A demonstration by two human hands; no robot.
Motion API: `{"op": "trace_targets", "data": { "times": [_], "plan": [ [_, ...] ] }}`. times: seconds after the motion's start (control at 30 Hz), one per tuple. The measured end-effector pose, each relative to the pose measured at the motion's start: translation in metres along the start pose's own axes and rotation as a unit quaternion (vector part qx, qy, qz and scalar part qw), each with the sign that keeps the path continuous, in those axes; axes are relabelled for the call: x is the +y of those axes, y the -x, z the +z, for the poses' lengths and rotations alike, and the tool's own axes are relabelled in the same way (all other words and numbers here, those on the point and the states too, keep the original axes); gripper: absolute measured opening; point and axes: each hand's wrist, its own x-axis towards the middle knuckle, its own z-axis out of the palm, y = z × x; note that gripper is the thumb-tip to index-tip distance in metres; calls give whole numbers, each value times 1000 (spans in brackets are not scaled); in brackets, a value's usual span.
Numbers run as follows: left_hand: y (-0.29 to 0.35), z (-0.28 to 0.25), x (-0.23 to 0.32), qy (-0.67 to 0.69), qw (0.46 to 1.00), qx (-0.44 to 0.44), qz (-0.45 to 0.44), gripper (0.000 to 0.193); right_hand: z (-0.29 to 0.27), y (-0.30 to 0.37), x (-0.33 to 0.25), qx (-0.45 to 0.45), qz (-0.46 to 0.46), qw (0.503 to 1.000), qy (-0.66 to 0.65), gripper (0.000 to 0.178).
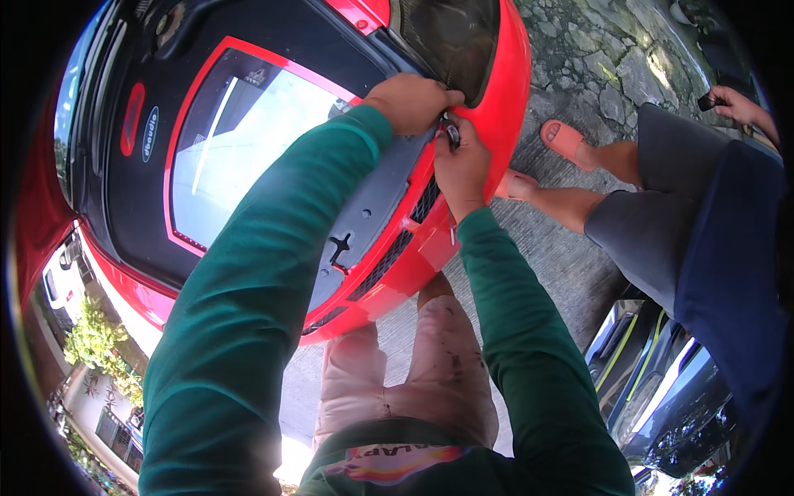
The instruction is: The person uses a socket wrench to remove a bolt from the underside of the open hood of a red Porsche. They then walk into a garage to retrieve a replacement bolt from a shelf and return to the car to install it.
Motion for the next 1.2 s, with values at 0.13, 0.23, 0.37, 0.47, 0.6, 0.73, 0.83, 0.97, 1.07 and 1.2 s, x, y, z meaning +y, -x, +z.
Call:
{"op": "trace_targets", "data": {
  "times": [0.13, 0.23, 0.37, 0.47, 0.6, 0.73, 0.83, 0.97, 1.07, 1.2],
  "plan": [
    [-7, -1, -8, -12, 1000, -1, 16, 46, 5, 1, 1, 41, -26, 999, 22, 29],
    [-8, 0, -12, -29, 999, 6, 36, 45, 8, 2, 4, 56, -24, 998, 26, 28],
    [-12, 10, -19, -48, 996, 31, 72, 44, 12, 1, 4, 71, -33, 997, 23, 27],
    [-20, 8, -22, -97, 990, 23, 103, 42, 10, 1, -10, 39, 34, 998, 23, 28],
    [-16, -1, -30, -92, 987, 15, 130, 39, 18, -4, -12, 64, -2, 995, 78, 27],
    [-11, 6, -34, -78, 989, 33, 123, 38, 24, -4, -21, 62, -21, 988, 142, 29],
    [-13, 13, -39, -69, 989, 39, 126, 39, 27, 1, -14, 61, -49, 981, 177, 36],
    [-12, 14, -34, -77, 988, 48, 121, 36, 26, 12, -18, 7, -29, 965, 261, 49],
    [-8, 10, -32, -43, 995, 49, 75, 34, 28, 20, -26, -16, -29, 953, 302, 54],
    [-10, 14, -20, 7, 997, 61, 53, 35, 23, 17, -23, -25, -14, 967, 252, 53]
  ]
}}
